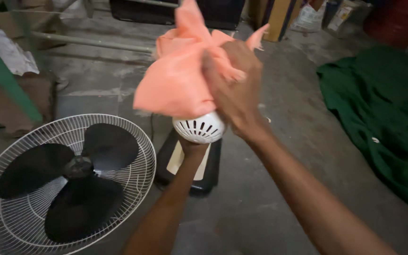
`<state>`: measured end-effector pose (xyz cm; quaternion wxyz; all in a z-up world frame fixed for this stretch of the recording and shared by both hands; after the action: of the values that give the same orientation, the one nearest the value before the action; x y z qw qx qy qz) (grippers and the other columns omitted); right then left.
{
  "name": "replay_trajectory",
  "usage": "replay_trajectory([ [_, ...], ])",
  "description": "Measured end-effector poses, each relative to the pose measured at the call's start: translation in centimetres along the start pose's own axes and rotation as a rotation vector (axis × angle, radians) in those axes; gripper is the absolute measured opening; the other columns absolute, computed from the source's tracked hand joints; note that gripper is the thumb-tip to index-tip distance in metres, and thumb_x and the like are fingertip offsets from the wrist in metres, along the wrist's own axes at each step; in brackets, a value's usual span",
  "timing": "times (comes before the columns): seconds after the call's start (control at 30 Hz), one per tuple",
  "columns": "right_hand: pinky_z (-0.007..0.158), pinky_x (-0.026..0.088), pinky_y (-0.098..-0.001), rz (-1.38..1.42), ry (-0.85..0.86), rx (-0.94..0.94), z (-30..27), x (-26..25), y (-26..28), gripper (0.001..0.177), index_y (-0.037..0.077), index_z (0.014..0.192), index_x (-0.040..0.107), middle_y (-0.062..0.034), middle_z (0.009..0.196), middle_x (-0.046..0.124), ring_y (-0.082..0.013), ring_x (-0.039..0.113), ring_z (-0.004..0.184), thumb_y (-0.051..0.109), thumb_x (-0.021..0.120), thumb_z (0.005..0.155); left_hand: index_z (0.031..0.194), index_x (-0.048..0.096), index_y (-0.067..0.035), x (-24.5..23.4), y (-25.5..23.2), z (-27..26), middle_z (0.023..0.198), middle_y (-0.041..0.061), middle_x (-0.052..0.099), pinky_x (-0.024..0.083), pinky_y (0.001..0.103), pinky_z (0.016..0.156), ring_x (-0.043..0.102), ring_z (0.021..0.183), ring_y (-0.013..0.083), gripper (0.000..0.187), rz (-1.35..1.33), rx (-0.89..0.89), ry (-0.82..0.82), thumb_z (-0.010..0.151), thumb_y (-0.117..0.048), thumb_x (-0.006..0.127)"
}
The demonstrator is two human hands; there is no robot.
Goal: The person wipes the motor housing and neck of a disassembled pedestal fan using a pink cloth. The fan blades and front grille are removed and placed on the floor. The person rotates the motor housing to clean all sides and then wipes the neck and base area.
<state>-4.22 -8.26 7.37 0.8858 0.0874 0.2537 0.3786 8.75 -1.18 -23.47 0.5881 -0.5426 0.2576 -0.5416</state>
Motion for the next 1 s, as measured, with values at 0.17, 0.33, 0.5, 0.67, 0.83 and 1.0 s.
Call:
replay_trajectory([
  [0.17, 0.092, 0.046, -0.0514, -0.275, 0.065, -0.069, -0.8, 2.1, 0.6, 0.057, 0.005, 0.122, 0.065, -0.0241, 0.136, 0.051, -0.0414, 0.053, 0.116, 0.035, 0.081, 0.077, 0.118, 0.066, -0.006, 1.0, 0.1, -0.2, 0.111, 0.007, 0.074, 0.055, 0.039, 0.091, 0.070, 0.101, 0.0191, 0.055, 0.086, -0.018, -0.077, 0.072, -0.032, 0.082],
  [0.33, 0.105, 0.045, -0.0535, -0.220, 0.029, 0.212, -1.9, 2.3, -2.6, 0.075, 0.002, 0.151, 0.040, -0.0229, 0.142, 0.050, -0.0456, 0.051, 0.128, 0.035, 0.071, 0.090, 0.118, 0.065, -0.005, 1.2, -0.6, -0.4, 0.111, 0.008, 0.074, 0.056, 0.039, 0.090, 0.070, 0.101, 0.0190, 0.054, 0.077, 0.056, -0.053, 0.072, -0.028, 0.082],
  [0.5, 0.095, 0.048, -0.0587, -0.373, 0.229, 0.429, -1.2, 4.1, -2.9, 0.081, 0.008, 0.149, 0.042, -0.0239, 0.143, 0.046, -0.0502, 0.046, 0.127, 0.044, 0.071, 0.082, 0.118, 0.065, -0.004, 0.6, -2.2, -0.2, 0.111, 0.008, 0.074, 0.057, 0.038, 0.090, 0.070, 0.101, 0.0189, 0.053, 0.047, 0.164, 0.042, 0.073, -0.025, 0.082],
  [0.67, 0.085, 0.048, -0.0622, -0.470, 0.455, 0.531, 1.3, 5.0, -3.7, 0.089, 0.015, 0.140, 0.051, -0.0250, 0.146, 0.040, -0.0514, 0.038, 0.129, 0.049, 0.080, 0.063, 0.118, 0.065, -0.004, 1.1, -2.6, 0.5, 0.111, 0.009, 0.074, 0.057, 0.038, 0.089, 0.070, 0.101, 0.0187, 0.051, 0.051, 0.223, 0.079, 0.073, -0.021, 0.082],
  [0.83, 0.092, 0.049, -0.0582, -0.335, 0.174, 0.443, 1.3, 3.3, -3.5, 0.050, 0.013, 0.126, 0.065, -0.0174, 0.130, 0.060, -0.0444, 0.054, 0.121, 0.043, 0.068, 0.085, 0.119, 0.065, -0.003, 1.2, -1.6, 0.2, 0.111, 0.009, 0.074, 0.058, 0.038, 0.089, 0.070, 0.101, 0.0186, 0.051, 0.022, 0.251, 0.120, 0.073, -0.017, 0.081],
  [1.0, 0.098, 0.050, -0.0537, -0.266, 0.008, 0.252, 0.5, 0.9, -1.6, 0.050, 0.011, 0.128, 0.065, -0.0087, 0.126, 0.067, -0.0372, 0.062, 0.117, 0.031, 0.064, 0.083, 0.119, 0.064, -0.002, 1.1, -2.5, -0.4, 0.111, 0.010, 0.074, 0.058, 0.037, 0.088, 0.071, 0.100, 0.0185, 0.050, 0.006, 0.289, 0.132, 0.073, -0.014, 0.081],
])
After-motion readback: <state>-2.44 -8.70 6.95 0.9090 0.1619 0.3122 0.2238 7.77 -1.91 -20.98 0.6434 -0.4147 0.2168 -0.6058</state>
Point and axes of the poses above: each hand's wrist, its own z-axis towards the middle knuckle, its own x-axis out of the palm, y = z × x, the point moved 10 cm from there along z, towards the middle knuckle
